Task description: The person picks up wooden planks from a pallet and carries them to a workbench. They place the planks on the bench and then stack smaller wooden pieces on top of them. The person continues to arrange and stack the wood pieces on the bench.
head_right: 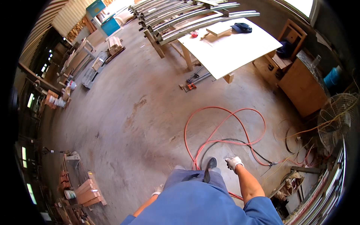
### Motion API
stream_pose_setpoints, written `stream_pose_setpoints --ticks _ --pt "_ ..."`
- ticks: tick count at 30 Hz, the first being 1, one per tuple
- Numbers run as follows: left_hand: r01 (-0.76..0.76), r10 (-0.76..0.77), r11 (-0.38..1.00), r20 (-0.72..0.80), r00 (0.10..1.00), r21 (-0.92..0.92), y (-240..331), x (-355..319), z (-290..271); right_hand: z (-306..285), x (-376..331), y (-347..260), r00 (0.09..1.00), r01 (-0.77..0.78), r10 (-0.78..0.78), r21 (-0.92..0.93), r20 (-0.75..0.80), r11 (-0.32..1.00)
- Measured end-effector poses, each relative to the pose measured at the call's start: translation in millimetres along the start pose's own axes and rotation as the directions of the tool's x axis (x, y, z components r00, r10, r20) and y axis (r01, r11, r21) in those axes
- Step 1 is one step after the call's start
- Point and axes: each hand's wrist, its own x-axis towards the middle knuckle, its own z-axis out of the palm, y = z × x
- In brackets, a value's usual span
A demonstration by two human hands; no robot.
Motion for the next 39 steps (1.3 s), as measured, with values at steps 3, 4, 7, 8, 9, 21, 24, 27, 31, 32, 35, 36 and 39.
stream_pose_setpoints --ticks 3,4,7,8,9,21,24,27,31,32,35,36,39 --pt "0.046 -0.045 0.999 -0.084 0.995 0.006 1.5 -11.2 10.7 4.6 13.4 -3.3 0.999 -0.016 0.017 -0.012 0.036 1.0" --pt "0.057 -0.059 0.998 -0.085 0.995 -0.027 3.2 -15.1 12.5 9.7 18.2 -4.7 0.998 -0.026 0.029 -0.045 0.064 0.999" --pt "0.059 -0.069 0.989 -0.071 0.995 -0.135 -2.2 -14.7 20.0 28.0 38.8 2.2 0.988 -0.039 0.07 -0.217 0.135 0.975" --pt "0.06 -0.073 0.981 -0.062 0.995 -0.187 -16.3 -8.4 31.1 37.1 29.4 -10.1 0.986 -0.042 0.077 -0.227 0.148 0.973" --pt "0.057 -0.07 0.969 -0.049 0.996 -0.239 -24.0 -1.7 40.3 45.8 17.1 -22.2 0.984 -0.049 0.087 -0.235 0.153 0.971" --pt "-0.09 0.107 0.99 -0.168 0.98 0.106 -52.0 149.8 -48.4 119.6 47.3 -130.2 0.994 0.081 -0.035 -0.495 0.102 0.865" --pt "0.016 -0.078 0.767 -0.068 0.995 -0.642 -33.1 155.2 -120.6 146.5 49.6 -180.9 0.997 0.079 -0.078 -0.36 0.017 0.929" --pt "0.075 -0.137 0.381 0.024 0.99 -0.922 -29.6 167.4 -195.5 172.6 44.6 -241.2 0.988 0.145 -0.155 -0.292 -0.01 0.945" --pt "0.091 -0.199 0.288 0.033 0.979 -0.953 -39.8 184.4 -246.5 195.7 37.2 -313.8 0.98 0.19 -0.199 -0.212 -0.025 0.959" --pt "0.091 -0.207 0.327 0.023 0.978 -0.941 -46.3 191.8 -248.5 196.1 44.5 -323.5 0.982 0.183 -0.188 -0.241 0.001 0.953" --pt "-0.059 -0.13 0.797 -0.266 0.955 -0.601 -77.3 211.0 -210.3 198.4 59.4 -356.4 0.98 0.198 -0.183 -0.435 0.078 0.878" --pt "-0.139 0.079 0.984 -0.433 0.898 -0.111 -89.5 222.2 -194.7 202.2 69.8 -365.0 0.983 0.182 -0.161 -0.43 0.086 0.884" --pt "-0.118 0.12 0.993 0.151 0.981 -0.021 -60.2 209.9 -234.0 198.2 106.2 -370.8 0.99 0.127 -0.095 -0.351 0.107 0.928"
